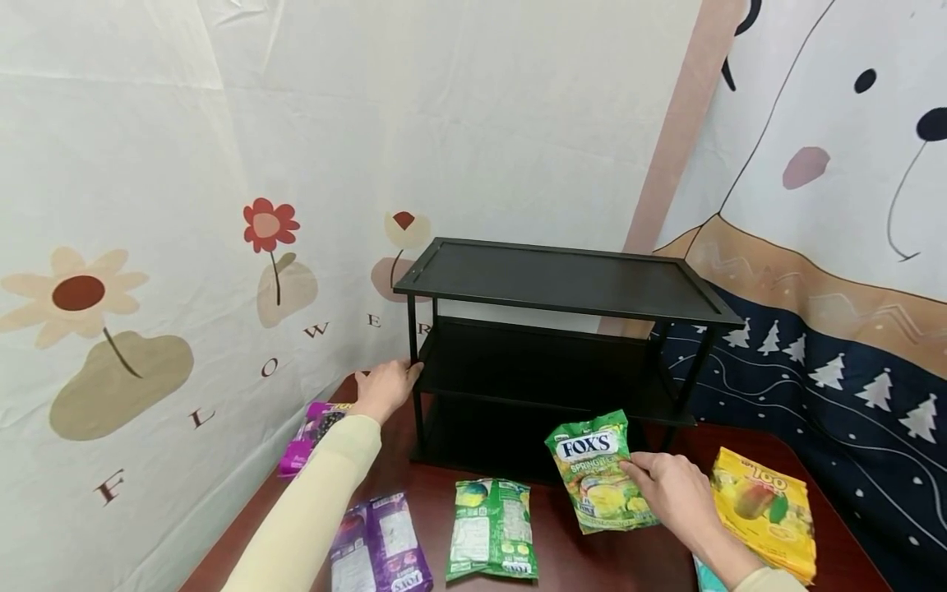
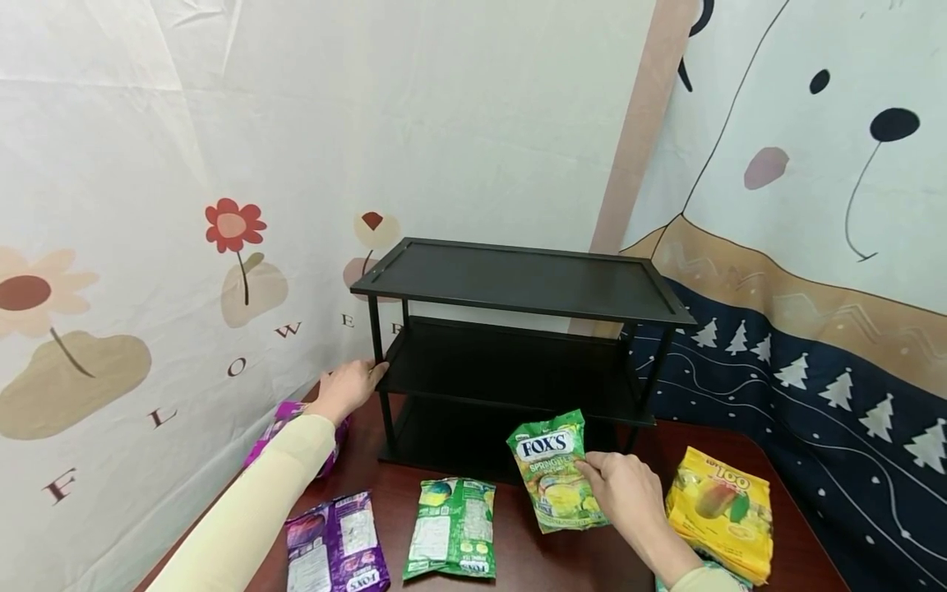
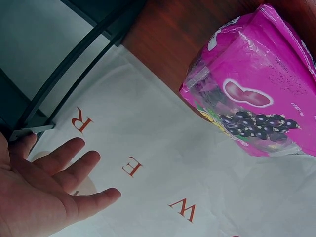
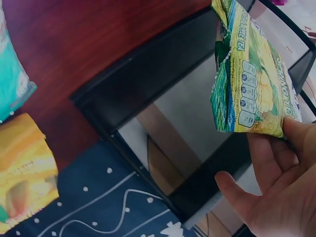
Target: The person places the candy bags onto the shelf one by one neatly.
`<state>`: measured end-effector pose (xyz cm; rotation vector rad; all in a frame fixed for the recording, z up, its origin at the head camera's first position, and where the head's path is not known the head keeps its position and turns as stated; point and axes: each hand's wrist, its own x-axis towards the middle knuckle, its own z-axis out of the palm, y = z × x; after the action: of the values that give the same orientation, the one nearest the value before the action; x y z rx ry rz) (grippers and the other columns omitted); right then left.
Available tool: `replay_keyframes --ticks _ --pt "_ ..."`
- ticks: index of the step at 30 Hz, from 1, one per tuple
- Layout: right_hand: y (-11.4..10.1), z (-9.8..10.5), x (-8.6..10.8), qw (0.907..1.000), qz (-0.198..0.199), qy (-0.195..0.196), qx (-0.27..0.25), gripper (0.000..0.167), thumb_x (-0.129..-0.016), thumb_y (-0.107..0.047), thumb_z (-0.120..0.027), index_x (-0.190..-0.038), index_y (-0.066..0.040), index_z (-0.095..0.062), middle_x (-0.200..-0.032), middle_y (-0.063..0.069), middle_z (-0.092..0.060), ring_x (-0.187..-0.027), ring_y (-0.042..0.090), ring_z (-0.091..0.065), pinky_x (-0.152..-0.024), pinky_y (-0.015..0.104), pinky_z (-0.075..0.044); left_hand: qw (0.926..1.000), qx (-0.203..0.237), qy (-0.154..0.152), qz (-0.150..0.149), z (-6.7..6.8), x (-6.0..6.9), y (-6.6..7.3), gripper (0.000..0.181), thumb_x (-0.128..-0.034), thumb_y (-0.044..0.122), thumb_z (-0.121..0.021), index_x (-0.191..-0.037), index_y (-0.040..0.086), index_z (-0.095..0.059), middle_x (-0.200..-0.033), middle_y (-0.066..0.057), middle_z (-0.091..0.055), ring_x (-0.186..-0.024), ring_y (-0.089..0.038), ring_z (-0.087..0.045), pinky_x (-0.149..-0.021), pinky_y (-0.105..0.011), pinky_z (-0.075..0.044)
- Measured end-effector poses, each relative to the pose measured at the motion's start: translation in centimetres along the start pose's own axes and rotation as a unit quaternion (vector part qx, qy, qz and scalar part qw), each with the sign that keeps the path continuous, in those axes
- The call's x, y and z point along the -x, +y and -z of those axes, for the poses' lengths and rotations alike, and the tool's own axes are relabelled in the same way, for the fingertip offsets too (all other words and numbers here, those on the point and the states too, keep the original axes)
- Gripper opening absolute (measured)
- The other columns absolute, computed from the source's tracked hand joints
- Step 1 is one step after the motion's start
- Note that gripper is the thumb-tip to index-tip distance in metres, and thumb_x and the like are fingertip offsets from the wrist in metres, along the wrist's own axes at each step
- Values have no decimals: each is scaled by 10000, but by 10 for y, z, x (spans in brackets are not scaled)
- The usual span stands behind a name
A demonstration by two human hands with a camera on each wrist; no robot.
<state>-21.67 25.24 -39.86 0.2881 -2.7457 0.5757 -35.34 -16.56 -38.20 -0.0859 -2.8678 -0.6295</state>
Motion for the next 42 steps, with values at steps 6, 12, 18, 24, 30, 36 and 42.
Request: replay_keyframes --ticks 6,12,18,24,30,36,42 --pt "-5 9 -4 9996 155 236 33 77 -922 -208 -724 -957 -196 -792 -546 -110 -548 -483 66 -387 -456 282 -279 10000 -78 -15 4 0 1 -1 427 -1063 380 -430 -1176 64 -694 -1170 -198 -680 -1139 -467 -587 -1004 -783 -209" --pt "-7 19 -9 9982 355 491 34 98 -908 -178 -735 -981 -158 -797 -690 -43 -686 -518 63 -460 -464 282 -329 9999 -108 15 10 1 1 1 434 -1064 380 -427 -1175 57 -695 -1161 -200 -681 -1132 -465 -591 -1001 -782 -213" --pt "-9 29 -15 9953 575 771 -62 110 -900 -162 -740 -986 -127 -798 -833 33 -745 -569 64 -552 -471 273 -375 9999 -104 0 35 1 0 1 422 -1062 382 -428 -1130 66 -699 -1152 -200 -682 -1127 -466 -591 -989 -787 -209" --pt "-11 39 -20 9906 696 1179 -29 113 -900 -160 -738 -984 -109 -794 -760 23 -725 -544 78 -518 -440 280 -350 10000 -82 -7 18 0 -1 0 424 -1062 384 -428 -1157 72 -699 -1171 -201 -678 -1141 -464 -586 -995 -789 -196" --pt "-12 50 -27 9842 785 1584 29 121 -890 -155 -745 -993 -112 -791 -665 -31 -671 -516 70 -463 -417 274 -314 10000 -81 -16 15 0 -2 1 455 -1064 386 -422 -1238 54 -678 -1217 -211 -660 -1162 -465 -576 -1009 -784 -186" --pt "-14 65 -34 9848 631 1616 -128 177 -923 -178 -717 -1052 -72 -777 -757 46 -720 -560 99 -506 -443 275 -338 10000 -48 -8 5 0 -3 1 451 -1062 390 -428 -1209 52 -688 -1185 -204 -672 -1147 -459 -586 -1005 -780 -199" --pt "-17 77 -40 9863 530 1536 -281 235 -954 -191 -682 -1097 -19 -754 -833 111 -736 -633 151 -562 -501 276 -392 10000 -9 11 13 -2 -2 0 435 -1057 392 -436 -1125 58 -706 -1132 -190 -689 -1117 -441 -606 -1000 -773 -214"
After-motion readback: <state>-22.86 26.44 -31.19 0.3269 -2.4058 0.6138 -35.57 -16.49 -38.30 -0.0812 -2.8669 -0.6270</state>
